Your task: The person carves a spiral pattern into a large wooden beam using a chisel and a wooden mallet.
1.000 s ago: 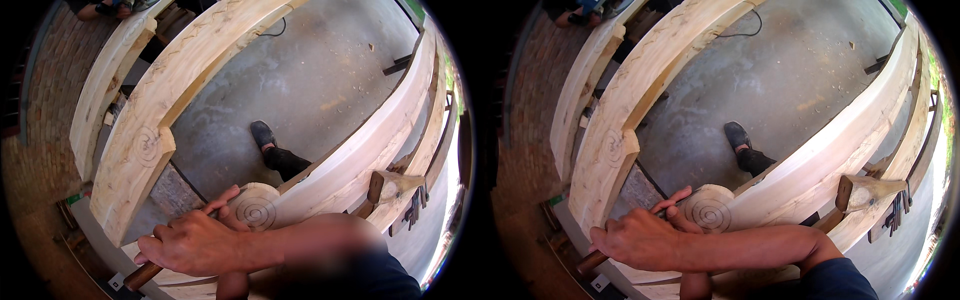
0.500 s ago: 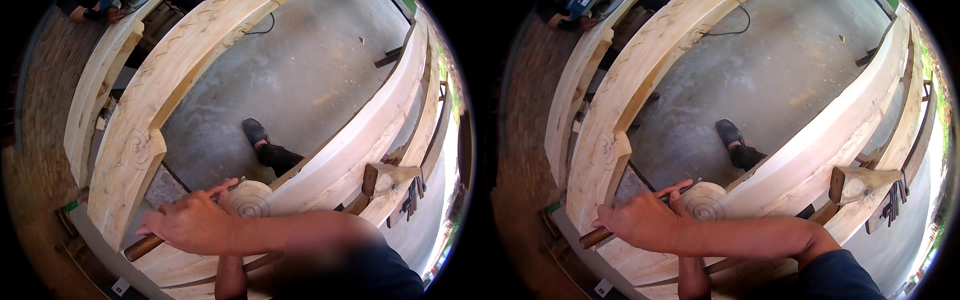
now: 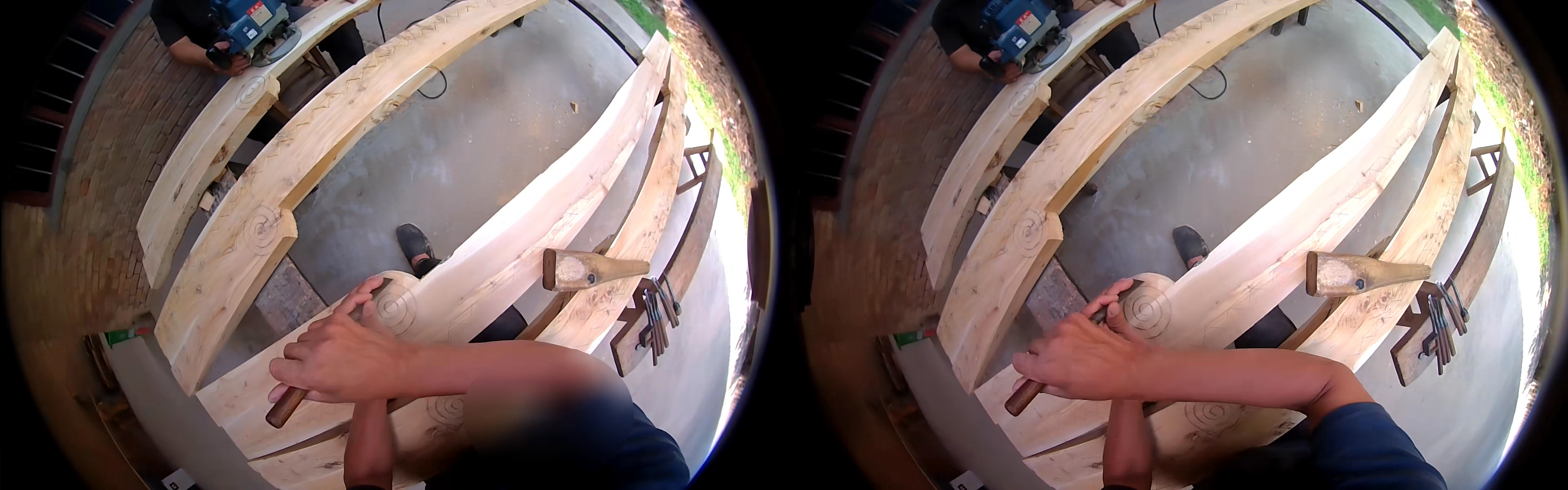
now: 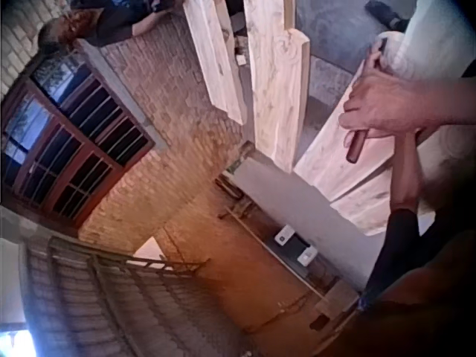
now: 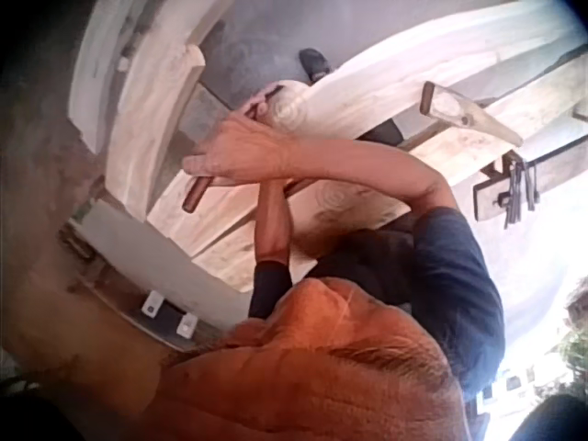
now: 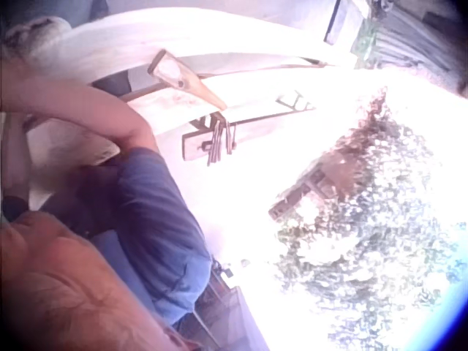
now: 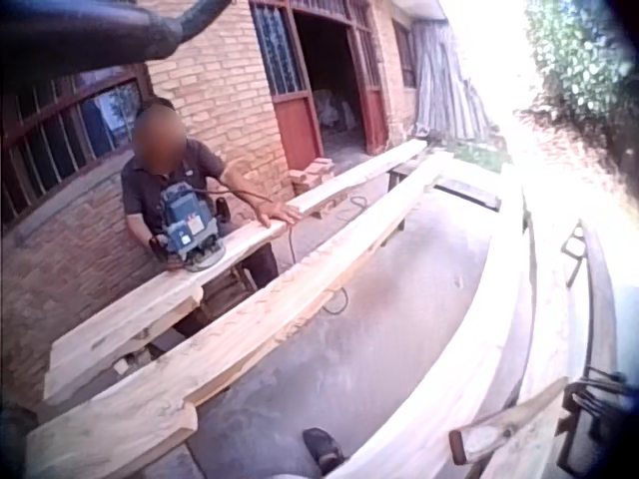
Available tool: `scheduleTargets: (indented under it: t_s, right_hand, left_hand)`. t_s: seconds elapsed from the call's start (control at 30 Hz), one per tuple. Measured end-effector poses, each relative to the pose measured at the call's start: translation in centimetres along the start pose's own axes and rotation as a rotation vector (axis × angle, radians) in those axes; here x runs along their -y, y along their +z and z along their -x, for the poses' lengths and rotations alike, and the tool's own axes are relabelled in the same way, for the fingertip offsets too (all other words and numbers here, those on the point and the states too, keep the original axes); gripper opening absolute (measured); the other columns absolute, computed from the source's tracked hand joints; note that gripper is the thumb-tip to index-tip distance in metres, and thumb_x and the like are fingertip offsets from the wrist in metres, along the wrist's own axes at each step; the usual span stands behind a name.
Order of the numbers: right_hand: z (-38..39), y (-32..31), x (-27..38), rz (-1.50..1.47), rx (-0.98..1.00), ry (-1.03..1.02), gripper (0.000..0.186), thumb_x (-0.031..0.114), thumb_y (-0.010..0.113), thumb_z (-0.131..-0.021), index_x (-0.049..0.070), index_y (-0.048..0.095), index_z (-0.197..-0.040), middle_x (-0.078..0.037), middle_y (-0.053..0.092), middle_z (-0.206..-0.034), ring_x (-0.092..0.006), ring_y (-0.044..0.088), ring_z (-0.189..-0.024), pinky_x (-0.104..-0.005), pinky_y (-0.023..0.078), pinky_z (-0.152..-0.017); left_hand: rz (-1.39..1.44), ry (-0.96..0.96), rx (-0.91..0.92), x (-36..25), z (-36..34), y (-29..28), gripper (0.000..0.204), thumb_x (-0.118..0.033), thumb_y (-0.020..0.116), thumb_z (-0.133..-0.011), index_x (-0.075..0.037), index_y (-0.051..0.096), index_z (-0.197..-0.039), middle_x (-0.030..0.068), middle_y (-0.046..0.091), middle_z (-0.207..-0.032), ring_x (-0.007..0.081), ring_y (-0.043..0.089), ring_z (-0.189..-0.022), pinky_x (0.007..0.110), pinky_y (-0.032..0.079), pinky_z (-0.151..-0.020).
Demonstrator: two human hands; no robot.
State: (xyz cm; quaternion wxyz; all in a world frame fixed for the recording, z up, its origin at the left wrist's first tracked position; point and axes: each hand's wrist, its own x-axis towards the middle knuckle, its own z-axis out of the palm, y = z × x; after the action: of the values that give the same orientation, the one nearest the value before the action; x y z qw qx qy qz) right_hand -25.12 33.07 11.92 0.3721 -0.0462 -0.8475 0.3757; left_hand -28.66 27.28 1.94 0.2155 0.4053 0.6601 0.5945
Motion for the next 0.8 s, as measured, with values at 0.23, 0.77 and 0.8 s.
scheduleTargets:
  t_s: [0.23,0.77,0.8]
  right_hand:
    - [-0.2,-12.9,0.9,-0.264,0.106,0.497,0.043,0.043,0.069,-0.103,0.002,0.066,-0.117,-0.012,0.076,-0.098,-0.0277,0.077,-0.093,-0.0359,0.059,-0.082]
    - [27.3,-22.2,1.9,0.961,-0.010,0.893,0.063,0.031,0.076,-0.094,0.003,0.054,-0.146,-0.020,0.062,-0.145,-0.0446,0.059,-0.131,-0.0505,0.048,-0.111]
    - [27.5,-22.3,2.0,0.948,0.017,0.873,0.068,0.032,0.078,-0.092,0.002,0.052,-0.147,-0.021,0.061,-0.145,-0.0454,0.058,-0.131,-0.0512,0.047,-0.111]
  left_hand:
    - [-0.273,0.241,0.216,-6.6,-0.1,1.1,0.037,-0.028,0.054,-0.111,0.002,0.055,-0.132,0.0190,0.068,-0.121,0.0300,0.062,-0.122,0.044,0.047,-0.105]
    - [0.523,-0.267,0.087,0.8,-6.3,0.2,0.023,-0.023,0.052,-0.115,-0.003,0.047,-0.124,0.0204,0.074,-0.104,0.0260,0.077,-0.091,0.035,0.065,-0.082]
    - [0.517,-0.285,0.082,1.1,-6.1,0.2,0.022,-0.023,0.053,-0.114,-0.003,0.049,-0.124,0.0199,0.074,-0.104,0.0260,0.077,-0.091,0.035,0.065,-0.081]
